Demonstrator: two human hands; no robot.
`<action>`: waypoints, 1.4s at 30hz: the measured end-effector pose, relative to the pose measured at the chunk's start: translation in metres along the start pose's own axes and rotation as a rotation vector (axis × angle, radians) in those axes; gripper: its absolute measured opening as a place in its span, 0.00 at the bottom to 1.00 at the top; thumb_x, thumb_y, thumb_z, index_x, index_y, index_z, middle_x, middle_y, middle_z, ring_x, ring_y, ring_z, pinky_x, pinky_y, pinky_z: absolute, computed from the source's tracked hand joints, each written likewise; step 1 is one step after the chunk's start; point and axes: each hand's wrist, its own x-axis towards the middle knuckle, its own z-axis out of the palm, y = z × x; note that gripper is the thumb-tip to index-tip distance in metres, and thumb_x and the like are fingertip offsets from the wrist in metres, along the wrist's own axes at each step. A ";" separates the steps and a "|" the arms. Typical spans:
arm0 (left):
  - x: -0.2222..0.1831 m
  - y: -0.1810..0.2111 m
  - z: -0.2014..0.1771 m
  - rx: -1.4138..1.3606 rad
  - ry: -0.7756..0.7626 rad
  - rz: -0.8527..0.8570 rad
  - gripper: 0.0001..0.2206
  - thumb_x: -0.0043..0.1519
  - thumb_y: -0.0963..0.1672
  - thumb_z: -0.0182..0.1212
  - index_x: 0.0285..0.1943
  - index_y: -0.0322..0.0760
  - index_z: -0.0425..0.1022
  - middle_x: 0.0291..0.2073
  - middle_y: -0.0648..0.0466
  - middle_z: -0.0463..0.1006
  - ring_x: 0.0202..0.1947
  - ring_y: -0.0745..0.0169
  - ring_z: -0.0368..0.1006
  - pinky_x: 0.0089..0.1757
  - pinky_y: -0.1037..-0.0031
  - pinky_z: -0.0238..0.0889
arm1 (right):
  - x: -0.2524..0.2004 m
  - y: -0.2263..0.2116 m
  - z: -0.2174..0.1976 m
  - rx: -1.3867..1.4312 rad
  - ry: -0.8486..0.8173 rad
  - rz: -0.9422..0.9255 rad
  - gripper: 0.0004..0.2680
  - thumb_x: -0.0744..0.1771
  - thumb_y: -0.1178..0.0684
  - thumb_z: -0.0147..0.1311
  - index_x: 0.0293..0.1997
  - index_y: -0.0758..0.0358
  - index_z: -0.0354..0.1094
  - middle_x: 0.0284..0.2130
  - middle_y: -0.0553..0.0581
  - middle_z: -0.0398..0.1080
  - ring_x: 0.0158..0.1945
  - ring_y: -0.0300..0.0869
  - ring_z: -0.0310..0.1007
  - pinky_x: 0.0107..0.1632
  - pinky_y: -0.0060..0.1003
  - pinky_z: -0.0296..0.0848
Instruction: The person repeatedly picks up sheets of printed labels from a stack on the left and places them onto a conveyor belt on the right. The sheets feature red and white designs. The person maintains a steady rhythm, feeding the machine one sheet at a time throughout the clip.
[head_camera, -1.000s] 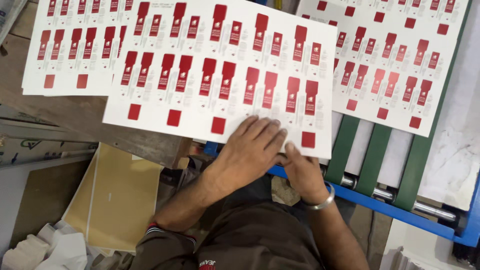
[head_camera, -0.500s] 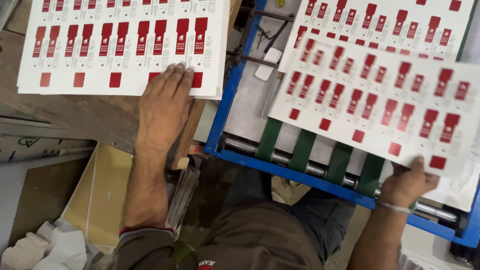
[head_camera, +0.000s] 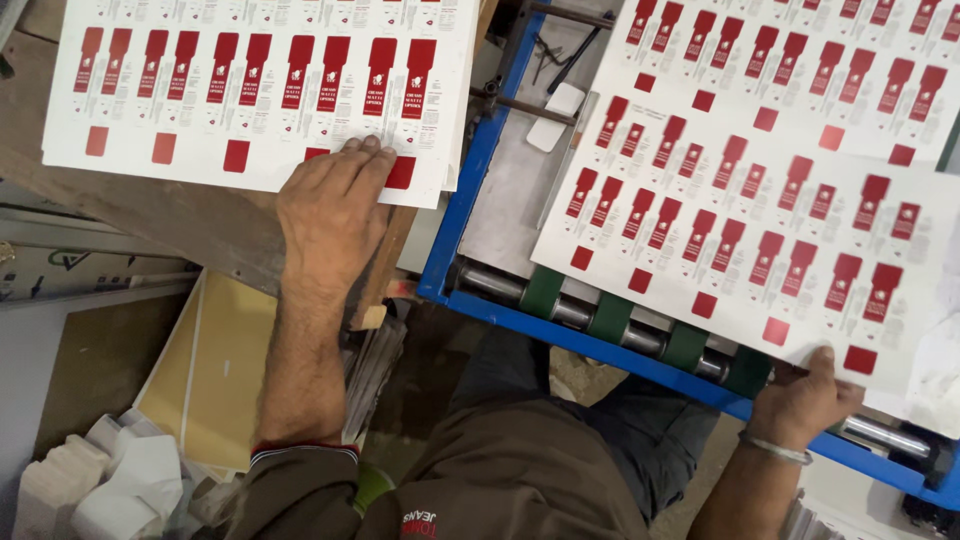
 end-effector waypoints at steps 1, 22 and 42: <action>-0.001 0.000 0.000 0.001 -0.001 0.001 0.15 0.58 0.36 0.67 0.54 0.32 0.81 0.50 0.47 0.83 0.53 0.51 0.80 0.53 0.62 0.73 | 0.003 0.001 0.004 -0.021 0.024 0.028 0.13 0.72 0.66 0.46 0.65 0.75 0.59 0.56 0.71 0.72 0.52 0.53 0.83 0.49 0.46 0.90; -0.004 -0.036 -0.029 -0.188 0.036 -0.200 0.14 0.70 0.38 0.62 0.65 0.38 0.78 0.60 0.48 0.81 0.61 0.50 0.78 0.61 0.63 0.71 | -0.029 0.003 0.039 -0.042 -0.236 0.301 0.18 0.75 0.54 0.49 0.71 0.73 0.50 0.55 0.71 0.68 0.53 0.58 0.76 0.54 0.48 0.80; 0.009 0.032 -0.015 -0.070 -0.214 0.032 0.27 0.66 0.52 0.67 0.65 0.25 0.73 0.62 0.37 0.71 0.66 0.41 0.63 0.64 0.48 0.55 | -0.016 -0.026 0.113 0.139 -0.232 0.112 0.16 0.72 0.67 0.45 0.71 0.73 0.59 0.61 0.65 0.72 0.58 0.47 0.79 0.56 0.39 0.84</action>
